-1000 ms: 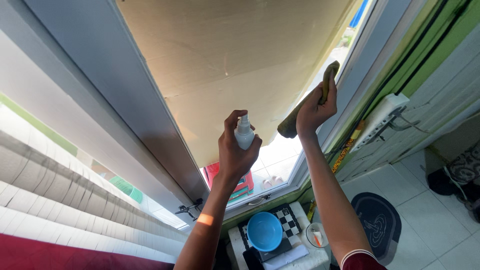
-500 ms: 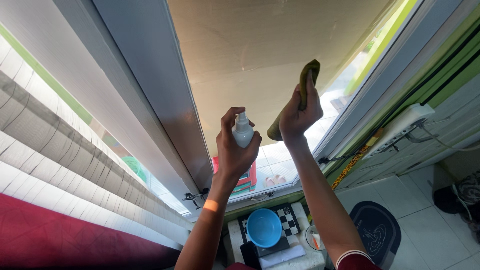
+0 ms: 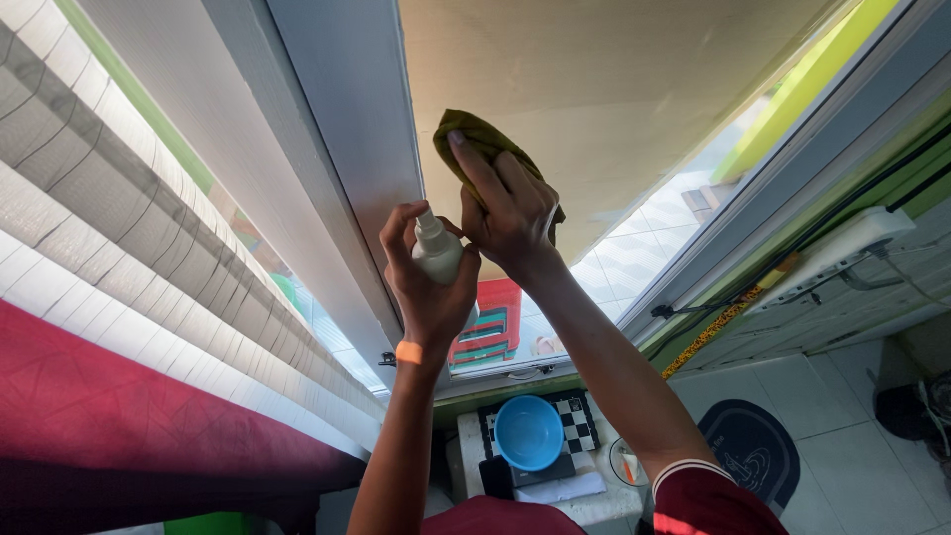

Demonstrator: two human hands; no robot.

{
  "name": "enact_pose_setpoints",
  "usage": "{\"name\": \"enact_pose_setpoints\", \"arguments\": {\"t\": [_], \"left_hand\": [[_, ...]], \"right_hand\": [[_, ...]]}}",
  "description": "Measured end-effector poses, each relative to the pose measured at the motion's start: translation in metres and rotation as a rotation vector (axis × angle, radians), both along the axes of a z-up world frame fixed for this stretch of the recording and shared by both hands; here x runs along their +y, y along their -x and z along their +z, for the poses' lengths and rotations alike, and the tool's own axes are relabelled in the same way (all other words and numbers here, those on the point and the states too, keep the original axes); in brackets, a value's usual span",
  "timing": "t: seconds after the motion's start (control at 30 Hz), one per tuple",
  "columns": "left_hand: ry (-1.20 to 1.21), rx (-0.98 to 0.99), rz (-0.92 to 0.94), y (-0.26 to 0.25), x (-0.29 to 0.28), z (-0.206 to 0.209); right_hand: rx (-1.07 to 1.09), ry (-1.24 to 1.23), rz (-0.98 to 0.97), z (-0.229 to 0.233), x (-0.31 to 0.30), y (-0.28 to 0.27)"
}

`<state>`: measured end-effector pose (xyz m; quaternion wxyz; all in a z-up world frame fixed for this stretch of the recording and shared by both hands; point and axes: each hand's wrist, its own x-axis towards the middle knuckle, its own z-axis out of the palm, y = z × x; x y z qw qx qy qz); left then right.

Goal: The person wipes a window pane using a cleaning cloth while holding a spray bottle in the other hand.

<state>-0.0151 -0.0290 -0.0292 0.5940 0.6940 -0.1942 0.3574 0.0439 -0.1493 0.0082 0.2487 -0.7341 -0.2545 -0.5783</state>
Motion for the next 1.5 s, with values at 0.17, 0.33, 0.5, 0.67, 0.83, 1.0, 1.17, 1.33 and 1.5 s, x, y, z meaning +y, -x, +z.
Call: {"name": "enact_pose_setpoints", "arguments": {"t": [0.17, 0.33, 0.5, 0.67, 0.83, 1.0, 1.17, 1.33, 1.5], "left_hand": [[-0.003, -0.009, 0.038, 0.0, 0.014, -0.01], [0.002, 0.031, 0.023, 0.004, 0.02, -0.021], [0.012, 0.006, 0.028, 0.002, 0.014, -0.029], [-0.018, 0.026, 0.031, 0.013, 0.006, -0.035], [-0.044, 0.123, 0.039, 0.033, 0.003, -0.036], [-0.077, 0.165, 0.093, 0.05, -0.001, -0.037], [-0.086, 0.087, 0.102, 0.058, -0.004, -0.038], [-0.072, 0.102, 0.028, 0.057, -0.001, -0.039], [-0.076, 0.109, 0.038, 0.051, 0.003, -0.048]], "right_hand": [[0.015, 0.115, 0.031, -0.017, 0.005, 0.001], [0.024, 0.166, 0.045, -0.045, -0.004, 0.003], [-0.001, 0.295, 0.025, -0.072, -0.017, 0.003], [-0.013, 0.399, 0.041, -0.084, -0.033, 0.004], [0.022, 0.446, 0.035, -0.085, -0.037, 0.008], [0.101, 0.433, 0.045, -0.084, -0.036, 0.016], [0.111, 0.433, 0.021, -0.085, -0.035, 0.021], [0.127, 0.426, -0.007, -0.085, -0.031, 0.019], [0.12, 0.432, -0.025, -0.088, -0.03, 0.017]]}}
